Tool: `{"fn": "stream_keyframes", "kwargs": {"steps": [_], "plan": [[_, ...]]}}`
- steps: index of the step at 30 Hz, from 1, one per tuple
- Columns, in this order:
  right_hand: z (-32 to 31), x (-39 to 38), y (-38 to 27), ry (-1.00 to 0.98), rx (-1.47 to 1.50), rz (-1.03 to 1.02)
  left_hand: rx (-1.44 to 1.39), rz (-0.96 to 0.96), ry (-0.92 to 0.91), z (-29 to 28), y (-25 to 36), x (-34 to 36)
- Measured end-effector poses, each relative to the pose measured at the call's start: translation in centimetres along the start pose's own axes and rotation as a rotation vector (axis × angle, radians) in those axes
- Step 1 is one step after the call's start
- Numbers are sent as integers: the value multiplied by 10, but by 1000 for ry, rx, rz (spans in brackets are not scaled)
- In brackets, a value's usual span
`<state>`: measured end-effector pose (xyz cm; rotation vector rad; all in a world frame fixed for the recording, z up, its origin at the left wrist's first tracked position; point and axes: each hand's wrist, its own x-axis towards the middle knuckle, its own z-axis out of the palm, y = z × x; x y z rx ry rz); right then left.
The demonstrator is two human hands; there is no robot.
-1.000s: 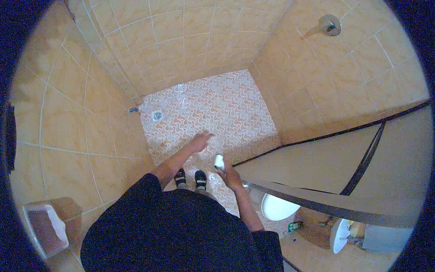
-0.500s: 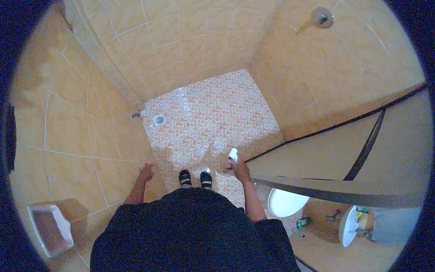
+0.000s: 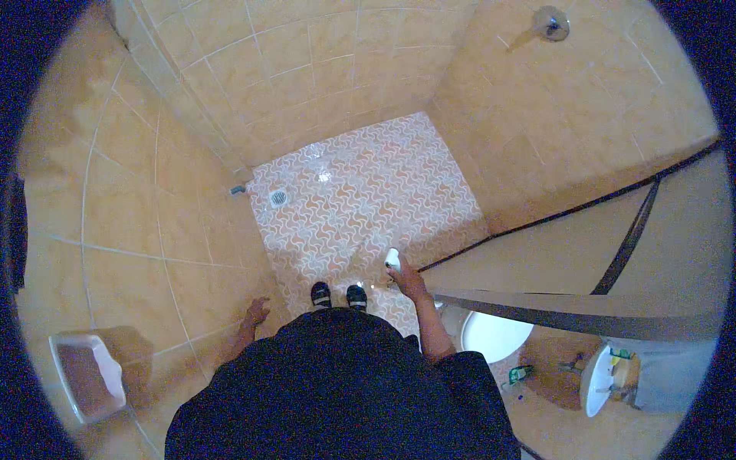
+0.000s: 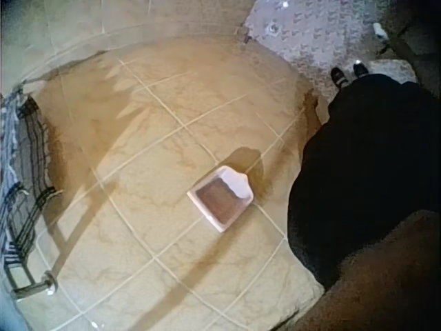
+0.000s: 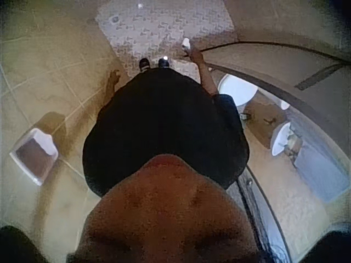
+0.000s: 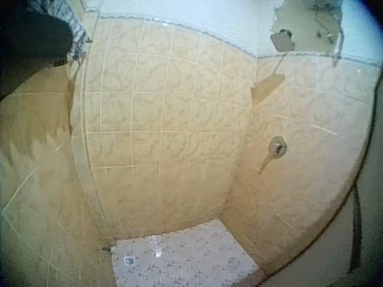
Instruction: Spraying water on the bathroom floor and walls using a handheld bidet sprayer.
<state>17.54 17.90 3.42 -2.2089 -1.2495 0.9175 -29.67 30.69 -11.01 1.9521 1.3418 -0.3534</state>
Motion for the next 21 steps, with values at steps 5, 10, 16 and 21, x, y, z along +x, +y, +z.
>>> {"fn": "stream_keyframes", "kwargs": {"steps": [5, 10, 16, 21], "plan": [[11, 2, 0, -61, -72, -150, -22, 61, 147, -24, 34, 4], [21, 1, -5, -179, -174, -102, -6, -3, 53, -25, 52, -7], [23, -5, -14, -244, -241, -93, 31, -68, -38, -12, 34, -15], [28, -4, -12, -319, -244, -87, 27, -37, 3, -2, 12, -10]]}}
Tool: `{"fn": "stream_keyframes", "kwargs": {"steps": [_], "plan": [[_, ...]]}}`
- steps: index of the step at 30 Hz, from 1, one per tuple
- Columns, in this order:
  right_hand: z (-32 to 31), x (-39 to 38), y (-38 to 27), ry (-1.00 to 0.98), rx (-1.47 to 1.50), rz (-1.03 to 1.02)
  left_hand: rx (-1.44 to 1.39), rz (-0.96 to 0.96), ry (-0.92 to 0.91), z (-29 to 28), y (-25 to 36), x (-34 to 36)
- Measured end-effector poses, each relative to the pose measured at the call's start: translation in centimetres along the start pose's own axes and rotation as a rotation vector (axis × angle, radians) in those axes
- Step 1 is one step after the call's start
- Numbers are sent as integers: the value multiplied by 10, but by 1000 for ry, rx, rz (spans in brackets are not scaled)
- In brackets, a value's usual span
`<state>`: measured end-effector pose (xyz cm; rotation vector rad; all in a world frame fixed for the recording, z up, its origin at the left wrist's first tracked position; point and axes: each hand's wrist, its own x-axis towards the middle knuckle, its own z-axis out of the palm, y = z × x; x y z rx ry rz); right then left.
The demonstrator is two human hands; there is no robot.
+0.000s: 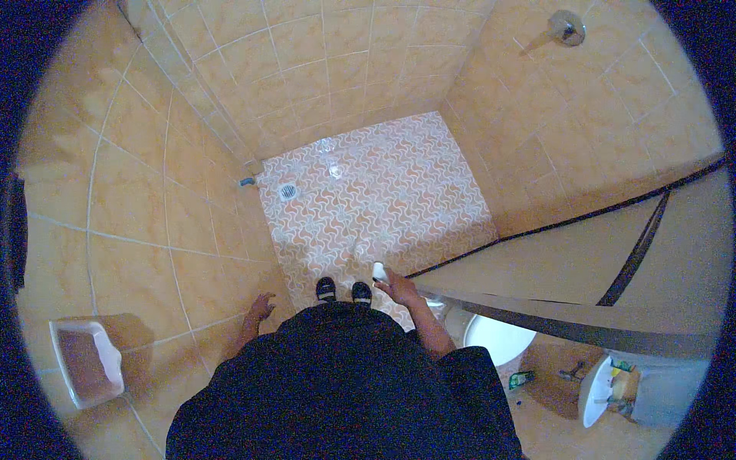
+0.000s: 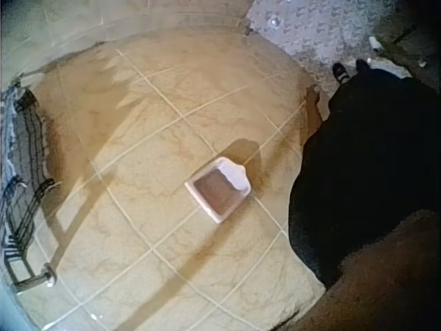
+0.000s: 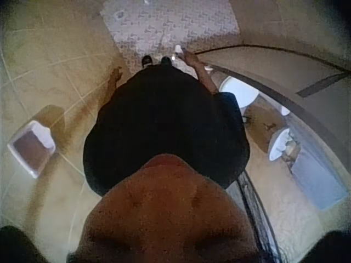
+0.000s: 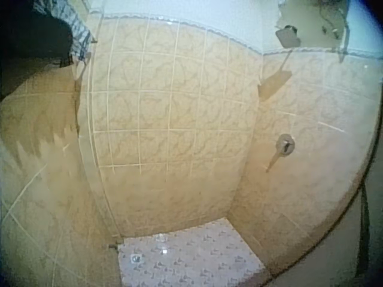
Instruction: Spraying water on the bathroom floor and walls using a handheld bidet sprayer.
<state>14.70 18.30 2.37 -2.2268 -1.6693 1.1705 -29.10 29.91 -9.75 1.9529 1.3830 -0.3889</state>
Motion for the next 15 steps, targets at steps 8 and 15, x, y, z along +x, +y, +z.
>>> {"fn": "stream_keyframes", "kwargs": {"steps": [8, 15], "plan": [[0, -5, -15, -30, -23, -89, -60, -27, -30, -25, 44, -10], [2, -1, -17, -132, -69, -57, 5, -63, -51, -42, 66, -21]]}}
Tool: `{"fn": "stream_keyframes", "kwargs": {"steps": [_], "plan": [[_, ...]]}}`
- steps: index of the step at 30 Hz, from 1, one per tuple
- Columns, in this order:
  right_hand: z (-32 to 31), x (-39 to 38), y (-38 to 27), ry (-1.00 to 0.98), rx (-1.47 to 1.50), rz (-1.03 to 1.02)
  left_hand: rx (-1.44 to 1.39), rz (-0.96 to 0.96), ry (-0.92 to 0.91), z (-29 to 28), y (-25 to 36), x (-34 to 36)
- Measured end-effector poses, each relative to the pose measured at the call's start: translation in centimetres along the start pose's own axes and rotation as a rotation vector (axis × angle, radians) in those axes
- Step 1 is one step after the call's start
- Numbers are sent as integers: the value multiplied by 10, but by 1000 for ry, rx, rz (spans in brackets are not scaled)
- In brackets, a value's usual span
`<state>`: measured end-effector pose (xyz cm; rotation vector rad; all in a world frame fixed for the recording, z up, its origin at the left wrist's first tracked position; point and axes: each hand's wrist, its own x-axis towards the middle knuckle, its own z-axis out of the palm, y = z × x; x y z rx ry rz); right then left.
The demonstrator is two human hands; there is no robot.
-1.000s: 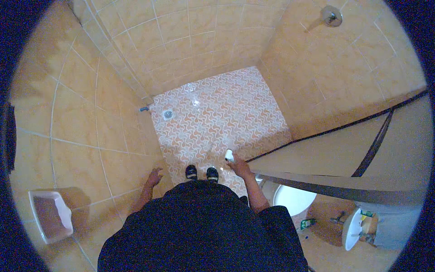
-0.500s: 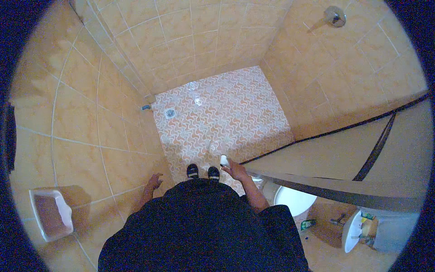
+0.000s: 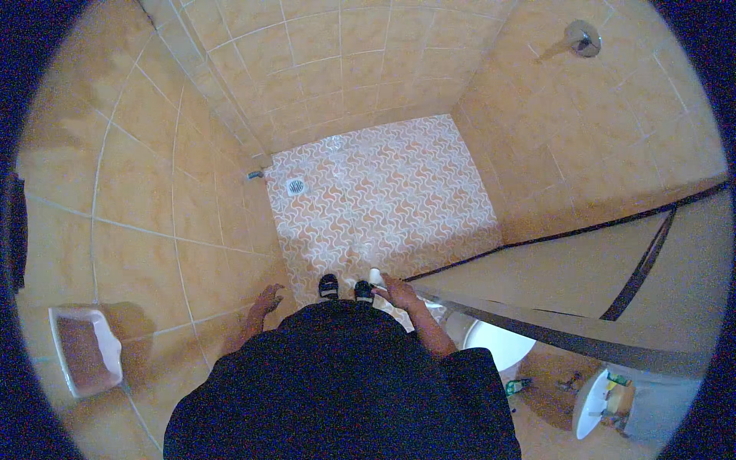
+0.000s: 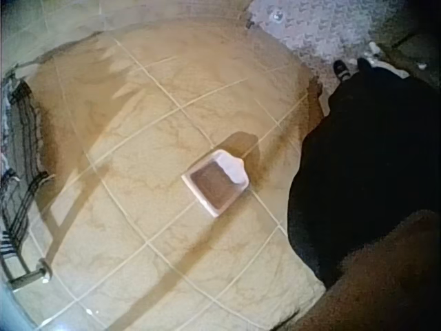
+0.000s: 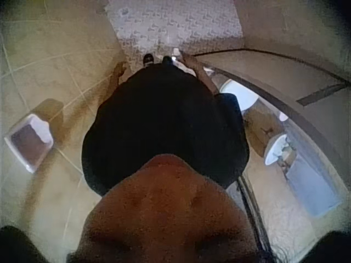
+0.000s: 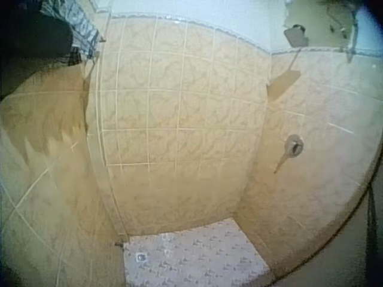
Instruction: Spraying water on the bathroom floor and walls using a handheld bidet sprayer.
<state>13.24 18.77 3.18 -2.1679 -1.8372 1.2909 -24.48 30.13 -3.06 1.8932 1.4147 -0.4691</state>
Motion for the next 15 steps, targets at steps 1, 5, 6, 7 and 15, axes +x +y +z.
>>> {"fn": "stream_keyframes", "kwargs": {"steps": [1, 5, 6, 7, 15], "plan": [[2, 3, 2, -4, -17, 2, -21, 9, 3, 2, -5, 2], [1, 8, 4, 1, 15, -56, -61, 89, 31, 24, -37, 17], [0, 8, 4, 22, 29, -48, -61, 87, 31, 27, -40, 18], [0, 8, 5, 45, 44, -36, -59, 61, 18, 27, -39, 18], [11, 12, 33, 38, 55, 38, -29, 30, -13, 15, -22, 10]]}}
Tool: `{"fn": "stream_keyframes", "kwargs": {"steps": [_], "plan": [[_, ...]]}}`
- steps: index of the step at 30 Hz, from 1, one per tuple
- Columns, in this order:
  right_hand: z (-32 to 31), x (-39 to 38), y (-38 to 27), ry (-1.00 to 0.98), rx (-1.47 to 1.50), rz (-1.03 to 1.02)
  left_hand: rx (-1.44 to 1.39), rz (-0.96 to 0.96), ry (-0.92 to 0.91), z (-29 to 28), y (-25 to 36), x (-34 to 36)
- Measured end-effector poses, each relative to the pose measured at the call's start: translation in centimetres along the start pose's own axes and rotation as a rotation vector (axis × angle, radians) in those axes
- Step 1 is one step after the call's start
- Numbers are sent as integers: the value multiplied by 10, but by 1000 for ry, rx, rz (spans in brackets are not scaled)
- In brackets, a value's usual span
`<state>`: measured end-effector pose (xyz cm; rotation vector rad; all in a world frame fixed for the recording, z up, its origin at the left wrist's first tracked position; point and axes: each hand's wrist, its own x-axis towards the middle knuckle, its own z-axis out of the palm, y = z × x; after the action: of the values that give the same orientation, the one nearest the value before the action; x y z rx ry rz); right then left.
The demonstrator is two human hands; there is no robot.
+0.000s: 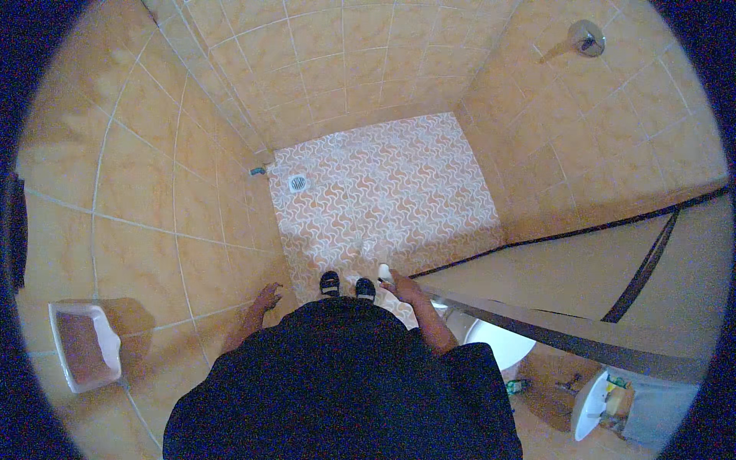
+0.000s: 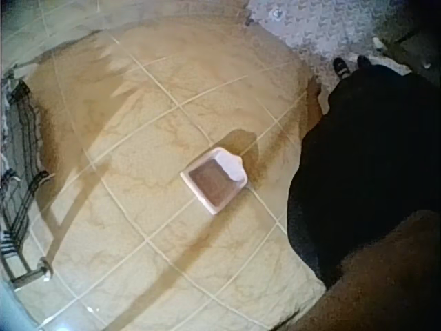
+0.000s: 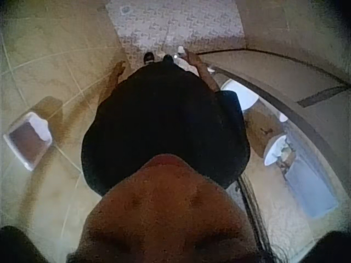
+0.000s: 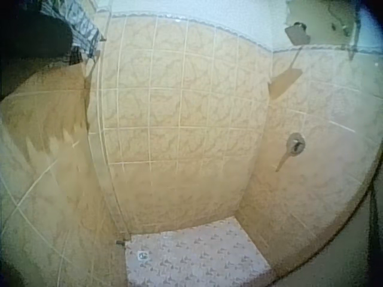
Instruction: Spraying water on the bathroom floor and walls using a handheld bidet sprayer.
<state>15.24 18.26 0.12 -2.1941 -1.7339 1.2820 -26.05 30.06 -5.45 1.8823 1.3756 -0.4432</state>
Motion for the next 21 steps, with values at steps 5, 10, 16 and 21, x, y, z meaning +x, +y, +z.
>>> {"fn": "stream_keyframes", "kwargs": {"steps": [5, 10, 16, 21], "plan": [[-20, -15, -18, -25, 112, 25, 7, 30, 45, 4, -5, 4], [-5, -14, 9, -42, 112, 89, 22, 90, 82, 6, -8, 9], [0, -16, 18, -11, 135, 255, 1, 114, 62, 5, -10, 10], [3, -21, 28, 102, 174, 279, -32, 99, 48, 3, -9, 9]]}}
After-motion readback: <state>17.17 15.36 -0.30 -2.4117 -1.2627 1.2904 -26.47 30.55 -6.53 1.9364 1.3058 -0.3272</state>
